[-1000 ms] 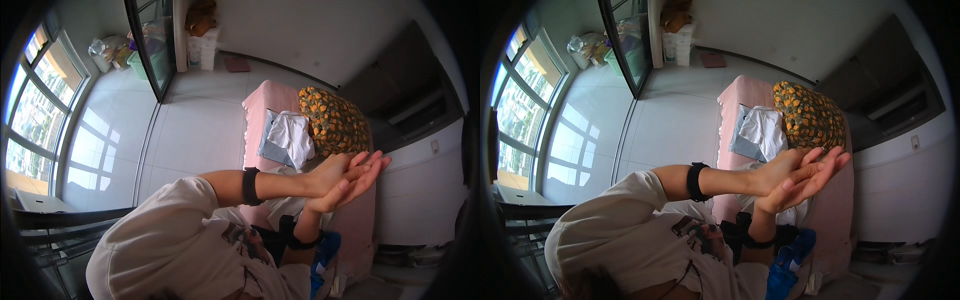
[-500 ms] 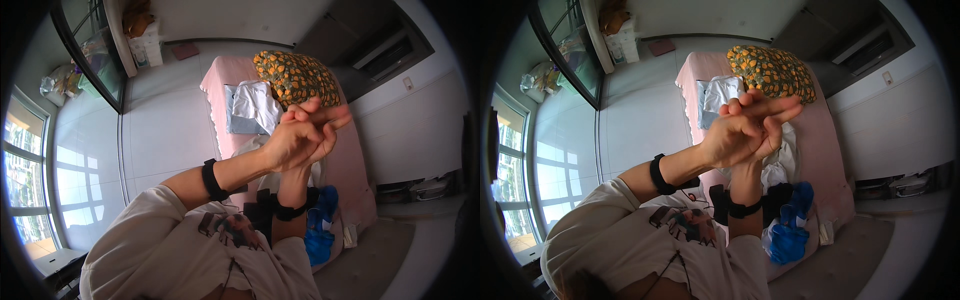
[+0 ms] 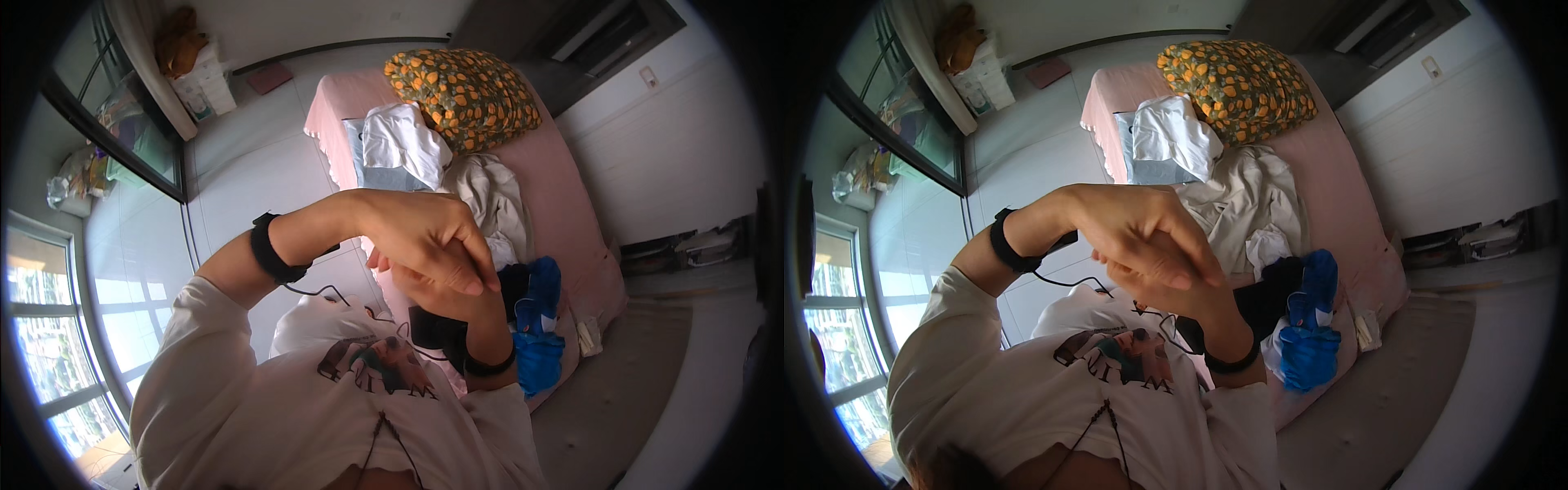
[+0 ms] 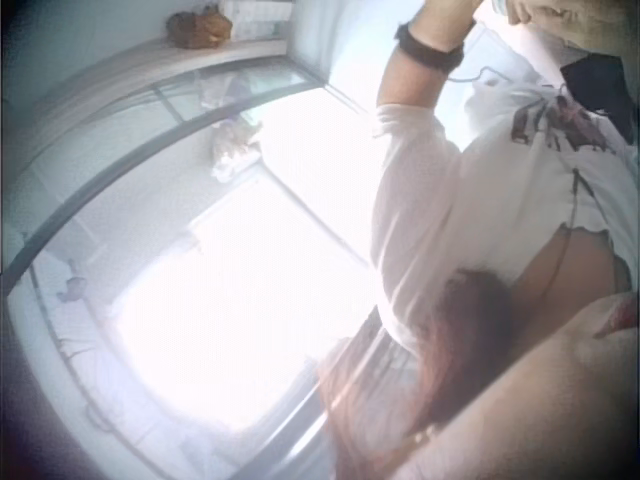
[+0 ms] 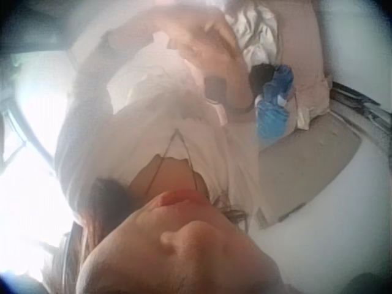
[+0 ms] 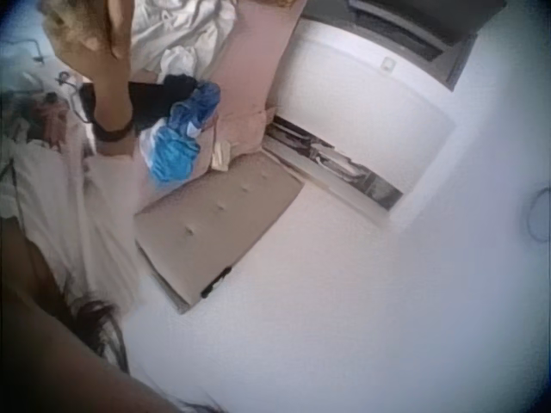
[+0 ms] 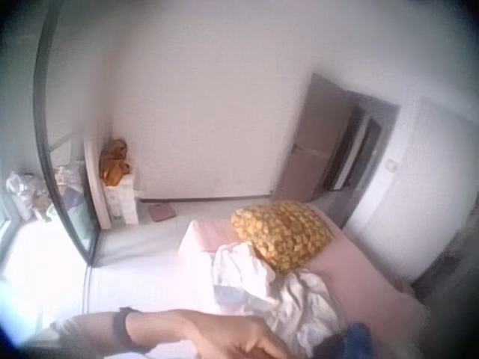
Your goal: The person wipes the floor with a cloth, then moves to a sink to wash and rinse the cloth under running water. After wringing it out, the person dries their hands with a towel and applies lotion to their hands.
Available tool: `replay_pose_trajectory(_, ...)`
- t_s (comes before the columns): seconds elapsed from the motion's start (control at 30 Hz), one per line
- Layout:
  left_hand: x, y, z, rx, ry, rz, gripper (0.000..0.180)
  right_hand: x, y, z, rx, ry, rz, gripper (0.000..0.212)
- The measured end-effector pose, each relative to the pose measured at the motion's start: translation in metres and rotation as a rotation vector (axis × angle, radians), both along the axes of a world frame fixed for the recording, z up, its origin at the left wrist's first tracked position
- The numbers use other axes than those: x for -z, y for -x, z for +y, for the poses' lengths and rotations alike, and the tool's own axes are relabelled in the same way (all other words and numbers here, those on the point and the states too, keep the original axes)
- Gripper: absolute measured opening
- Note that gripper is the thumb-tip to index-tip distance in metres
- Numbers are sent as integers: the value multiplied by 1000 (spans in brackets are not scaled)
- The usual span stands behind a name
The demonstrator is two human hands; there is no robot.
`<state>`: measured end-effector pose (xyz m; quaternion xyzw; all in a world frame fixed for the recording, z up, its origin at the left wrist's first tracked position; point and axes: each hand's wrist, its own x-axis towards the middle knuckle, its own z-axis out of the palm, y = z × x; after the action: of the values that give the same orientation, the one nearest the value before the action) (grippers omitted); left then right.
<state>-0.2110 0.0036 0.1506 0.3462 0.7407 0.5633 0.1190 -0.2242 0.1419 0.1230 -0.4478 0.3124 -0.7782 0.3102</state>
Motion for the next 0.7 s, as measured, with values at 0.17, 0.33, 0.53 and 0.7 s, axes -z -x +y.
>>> replay_pose_trajectory(0.17, 14, -16, 2, 403, -513, -455, 17, -15, -17, -14, 114, 69, -12, 28)
replay_pose_trajectory(0.33, 39, -26, 40, -252, -1077, -501, 36, -13, -1, -42, 490, 115, -20, 30)
replay_pose_trajectory(0.53, 38, -3, 31, -769, -935, -232, 45, 15, 31, -55, 807, 73, 710, 51)
replay_pose_trajectory(0.7, 37, 33, 13, -1169, 22, 532, 47, 26, -26, -72, 1135, -301, 20, 67)
